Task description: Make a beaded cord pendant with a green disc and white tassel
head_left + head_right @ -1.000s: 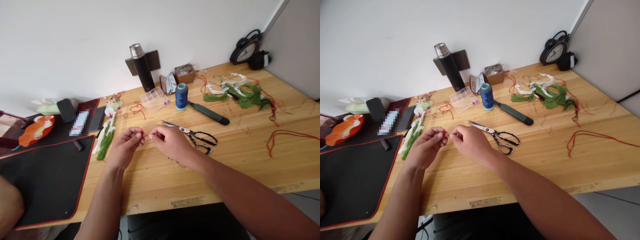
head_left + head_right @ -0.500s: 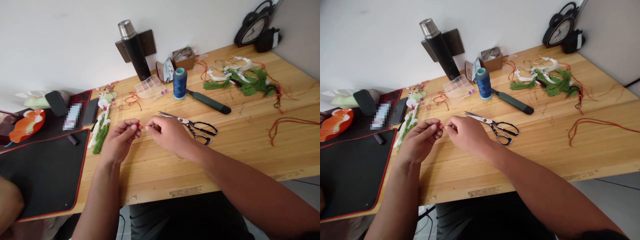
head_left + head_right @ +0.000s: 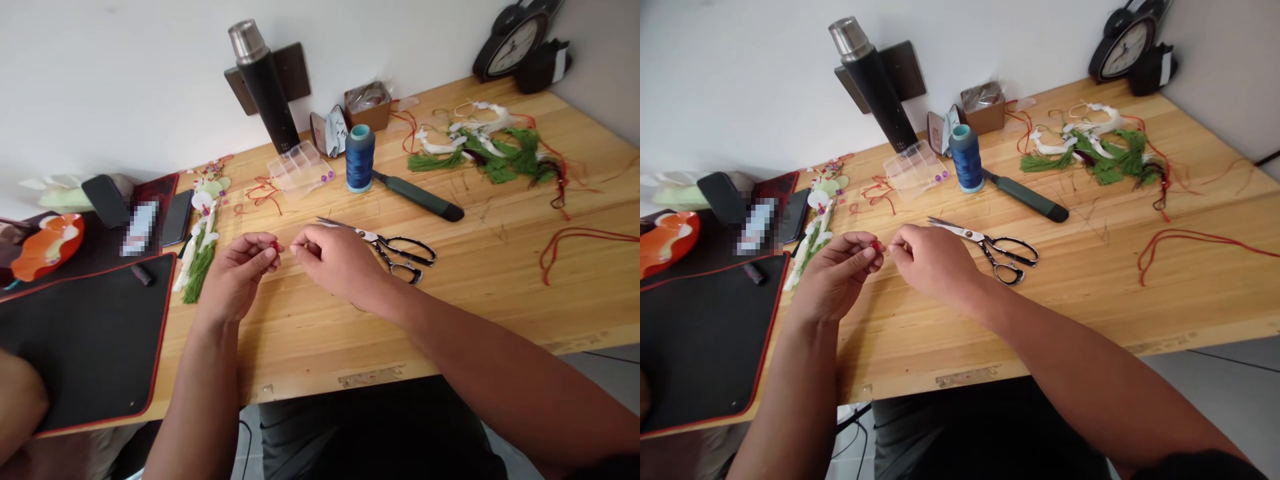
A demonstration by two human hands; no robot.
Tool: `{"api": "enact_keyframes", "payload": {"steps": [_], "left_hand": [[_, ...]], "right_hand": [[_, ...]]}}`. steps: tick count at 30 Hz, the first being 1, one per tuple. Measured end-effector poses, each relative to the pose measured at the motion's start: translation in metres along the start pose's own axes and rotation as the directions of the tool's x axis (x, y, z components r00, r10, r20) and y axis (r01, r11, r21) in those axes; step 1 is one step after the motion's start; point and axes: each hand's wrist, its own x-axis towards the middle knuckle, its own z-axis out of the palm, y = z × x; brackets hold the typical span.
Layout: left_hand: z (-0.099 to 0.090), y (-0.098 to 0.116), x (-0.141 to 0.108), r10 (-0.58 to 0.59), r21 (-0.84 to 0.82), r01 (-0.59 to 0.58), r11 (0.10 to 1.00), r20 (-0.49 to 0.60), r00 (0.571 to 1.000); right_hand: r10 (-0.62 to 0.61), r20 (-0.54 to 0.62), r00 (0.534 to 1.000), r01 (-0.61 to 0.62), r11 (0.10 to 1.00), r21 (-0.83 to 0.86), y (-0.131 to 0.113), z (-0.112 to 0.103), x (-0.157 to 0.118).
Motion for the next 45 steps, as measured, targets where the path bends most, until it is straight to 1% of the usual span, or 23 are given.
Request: {"api": "enact_keyframes", "payload": {"steps": [14,28,45], "left_hand": [[-0.0004,-0.0002,-0.0019,0.008,0.055,-0.007,0.998,-0.018,1.000],[0.0006,0.0012,-0.0023,0.007,0.049,-0.005,0.999,-0.032,0.999],[-0.0011,0.0003,-0.0028,0.003,0.067,-0.001,0.998,-0.025,1.000]], "right_hand": [[-0.009,0.014,1.000,0.010,0.999,-0.030,-0.0003,-0.0001,0.0004],[0.002,0.023,1.000,-0.001,0.999,-0.043,-0.0019,-0.0013,0.0000],[-0.004,0.027,1.000,0.005,0.999,-0.045,-0.0007,0.0000,0.0006]]}}
